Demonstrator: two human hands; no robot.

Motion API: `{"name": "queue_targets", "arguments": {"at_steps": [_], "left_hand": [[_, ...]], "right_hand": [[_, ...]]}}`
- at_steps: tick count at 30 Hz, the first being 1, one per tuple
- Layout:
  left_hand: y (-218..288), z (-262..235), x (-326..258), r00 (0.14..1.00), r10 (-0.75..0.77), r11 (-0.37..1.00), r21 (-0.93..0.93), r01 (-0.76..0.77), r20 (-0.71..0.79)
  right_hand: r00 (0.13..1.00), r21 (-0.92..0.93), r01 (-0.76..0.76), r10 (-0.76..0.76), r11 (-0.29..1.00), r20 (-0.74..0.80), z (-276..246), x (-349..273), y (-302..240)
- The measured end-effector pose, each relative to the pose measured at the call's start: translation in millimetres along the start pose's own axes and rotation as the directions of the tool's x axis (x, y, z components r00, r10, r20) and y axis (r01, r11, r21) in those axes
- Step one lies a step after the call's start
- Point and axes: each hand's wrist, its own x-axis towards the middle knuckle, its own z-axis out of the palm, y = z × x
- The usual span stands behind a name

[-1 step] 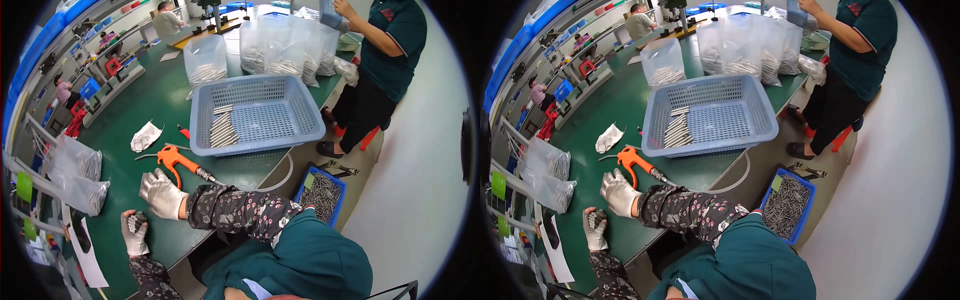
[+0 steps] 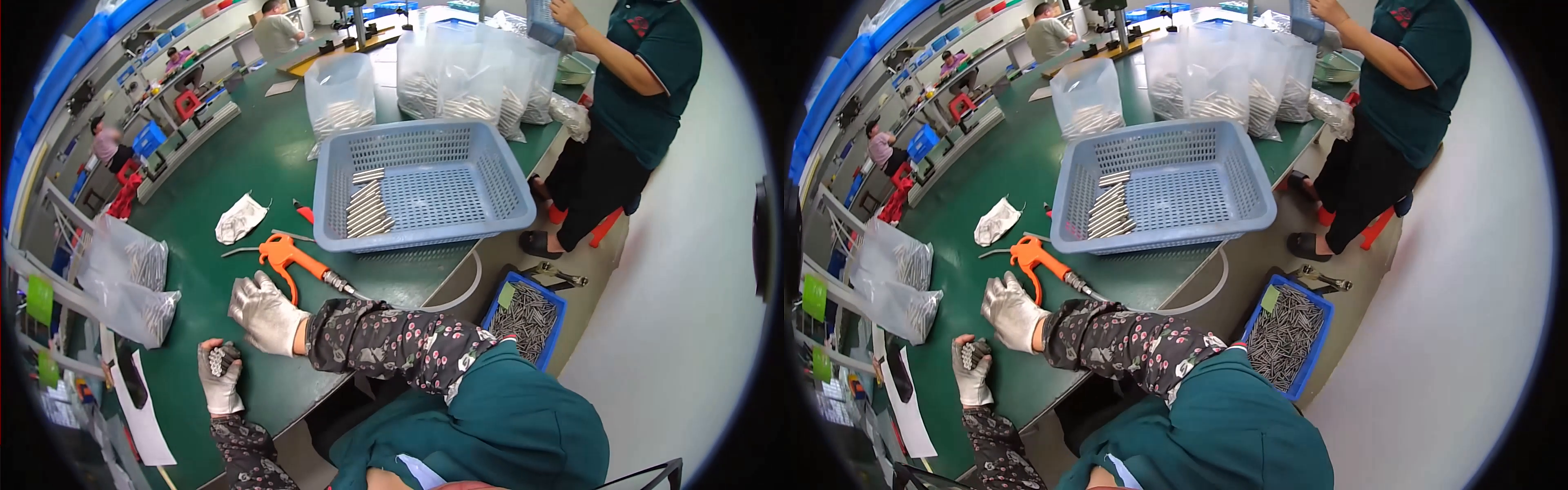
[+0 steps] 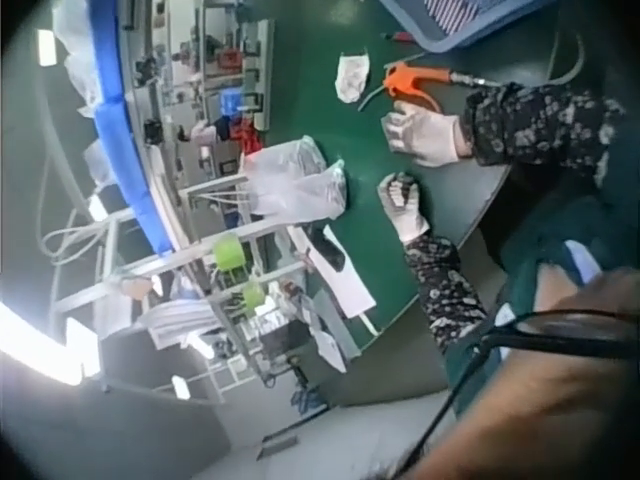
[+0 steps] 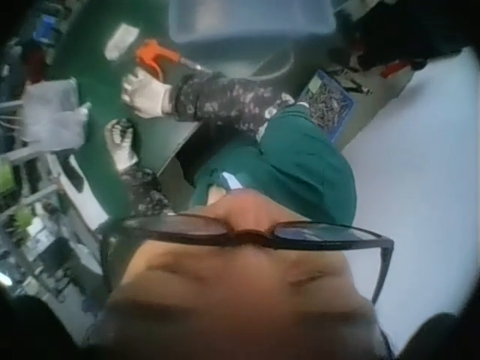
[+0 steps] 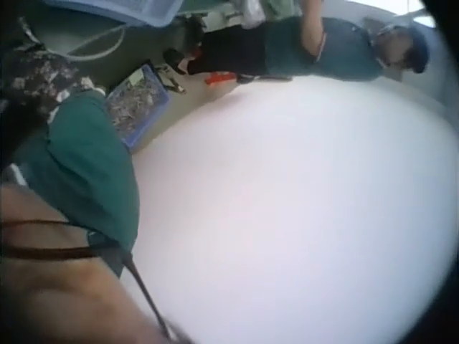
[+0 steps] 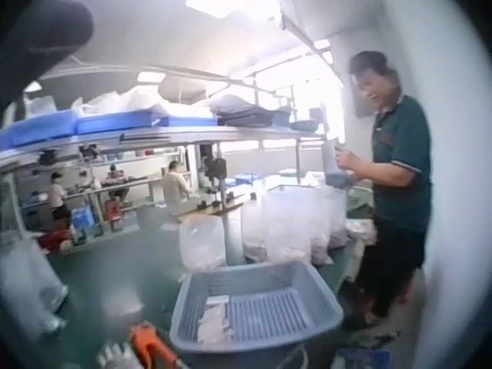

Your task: Inspecting and organizing small metal pins into a grid-like holder on a factory workbench.

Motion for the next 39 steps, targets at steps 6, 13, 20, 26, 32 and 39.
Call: {"name": "queue_targets", "arguments": {"at_steps": [6,13,20,26,32,39], "left_hand": [[-0.6,-5.4,-7.6,0.999,-0.041,0.996,-0.074,0.041,0.004],[-10.6,-16.6,-11.6,1.000,0.016,1.000,0.001,-0.016,0.024],[-9.3,-8.7,-6.9,0.998,-0.032,0.999,-0.014,0.033,0.052],[-3.1,-16.0,-10.9,0.998,-0.067,0.997,-0.038,0.067,0.006],[15.0,6.1,-3.0,0.979,-0.198,0.951,-0.233,0.204,0.049],[10.9,-2.8,-12.1,0.994,-0.095,0.995,-0.011,0.095,-0.044]], "right_hand": [[0.999,0.012,0.017,-0.016,1.000,-0.032,3.0,-0.2,-3.5],[0.997,0.039,0.021,-0.024,0.999,0.071,6.5,0.1,-10.6],[0.995,-0.032,0.017,-0.014,0.999,0.095,1.5,-4.0,-1.3],[0.997,0.009,0.033,-0.033,0.999,0.072,8.3,3.7,-10.1],[0.993,0.110,-0.009,0.022,0.994,-0.118,6.8,0.9,4.4],[0.992,0.462,0.121,-0.098,0.878,-0.073,-20.1,6.9,-33.4]]}}
